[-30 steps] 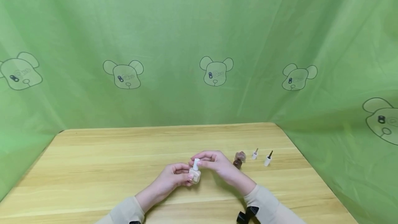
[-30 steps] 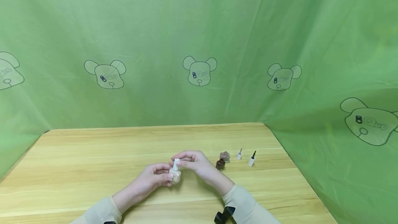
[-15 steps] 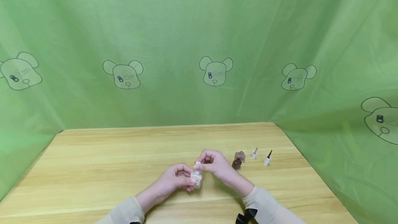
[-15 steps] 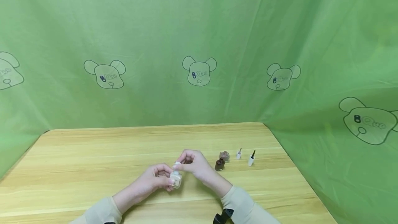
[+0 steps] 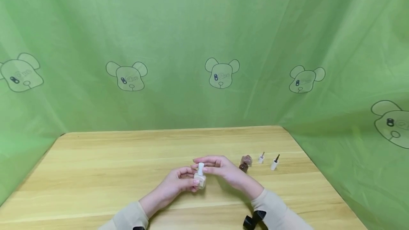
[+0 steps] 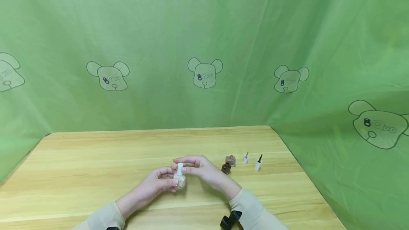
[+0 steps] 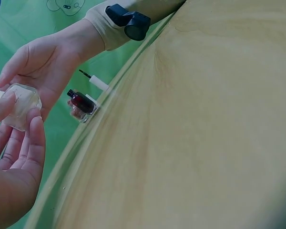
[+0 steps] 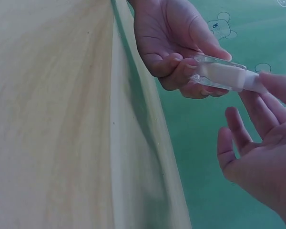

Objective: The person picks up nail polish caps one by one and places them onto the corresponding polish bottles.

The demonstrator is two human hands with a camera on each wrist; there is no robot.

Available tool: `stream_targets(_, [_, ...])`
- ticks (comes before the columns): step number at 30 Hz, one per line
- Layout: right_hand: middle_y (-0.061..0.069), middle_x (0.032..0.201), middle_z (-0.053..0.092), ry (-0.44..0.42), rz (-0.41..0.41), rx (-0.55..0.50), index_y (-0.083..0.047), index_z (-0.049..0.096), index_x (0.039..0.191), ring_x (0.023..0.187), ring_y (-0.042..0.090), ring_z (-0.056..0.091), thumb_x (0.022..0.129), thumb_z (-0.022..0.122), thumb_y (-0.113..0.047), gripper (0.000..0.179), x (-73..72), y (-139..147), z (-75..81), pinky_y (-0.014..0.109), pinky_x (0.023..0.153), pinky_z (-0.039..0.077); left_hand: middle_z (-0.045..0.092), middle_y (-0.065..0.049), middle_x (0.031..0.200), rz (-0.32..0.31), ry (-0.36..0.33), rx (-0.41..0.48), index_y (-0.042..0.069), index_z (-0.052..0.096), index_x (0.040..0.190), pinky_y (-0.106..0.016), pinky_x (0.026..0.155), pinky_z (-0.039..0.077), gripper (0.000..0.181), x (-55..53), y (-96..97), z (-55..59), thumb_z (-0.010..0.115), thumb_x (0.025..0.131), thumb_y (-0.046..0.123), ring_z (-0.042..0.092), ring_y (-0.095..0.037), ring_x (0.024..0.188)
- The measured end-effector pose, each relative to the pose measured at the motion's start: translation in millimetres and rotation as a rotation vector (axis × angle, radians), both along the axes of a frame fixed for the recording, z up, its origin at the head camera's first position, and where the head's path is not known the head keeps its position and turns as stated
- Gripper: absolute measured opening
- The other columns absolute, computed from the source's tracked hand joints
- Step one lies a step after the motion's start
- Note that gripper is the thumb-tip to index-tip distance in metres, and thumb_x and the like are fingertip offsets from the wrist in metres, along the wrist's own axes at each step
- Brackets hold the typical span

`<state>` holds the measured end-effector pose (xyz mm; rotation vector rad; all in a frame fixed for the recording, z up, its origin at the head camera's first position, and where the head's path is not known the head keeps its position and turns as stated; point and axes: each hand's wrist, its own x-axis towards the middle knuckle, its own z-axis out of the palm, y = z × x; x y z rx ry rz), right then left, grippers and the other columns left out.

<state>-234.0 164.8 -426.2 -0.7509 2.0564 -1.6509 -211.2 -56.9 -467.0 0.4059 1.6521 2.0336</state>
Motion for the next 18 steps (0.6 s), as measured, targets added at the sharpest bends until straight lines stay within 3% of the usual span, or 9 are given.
stream_targets(7, [0.012,0.120,0.070,0.013,-0.051,-0.018,0.002,0.061,0.123,0.104,0.010,0.068,0.091,0.066,-0.018,0.038,0.9,-0.9,-2.8,0.027,0.100,0.049,0.068,-0.004,0.103,-0.011,0.005,0.010,-0.012,0.053,0.123,-0.028,0.079,0.058,0.047,1.6,-0.6,2.2,0.071,0.084,0.006,0.066,-0.015,0.086])
stream_targets(13, [-0.006,0.097,0.075,0.026,-0.150,-0.078,0.010,0.062,0.111,0.089,0.008,0.069,0.085,0.072,-0.013,0.036,3.2,-7.0,-5.8,0.028,0.089,0.052,0.067,-0.001,0.097,-0.004,0.003,0.011,-0.004,0.060,0.108,-0.028,0.078,0.058,0.031,1.3,0.4,0.6,0.073,0.082,0.007,0.066,-0.013,0.083])
stream_targets(18, [-0.011,0.083,0.068,0.025,-0.276,-0.040,0.001,0.063,0.094,0.080,0.010,0.060,0.078,0.077,-0.010,0.024,6.5,-13.7,-5.6,0.030,0.084,0.048,0.067,-0.001,0.094,-0.002,0.002,0.001,-0.002,0.061,0.106,-0.028,0.076,0.057,0.028,0.5,1.3,-0.5,0.073,0.082,0.006,0.065,-0.013,0.080])
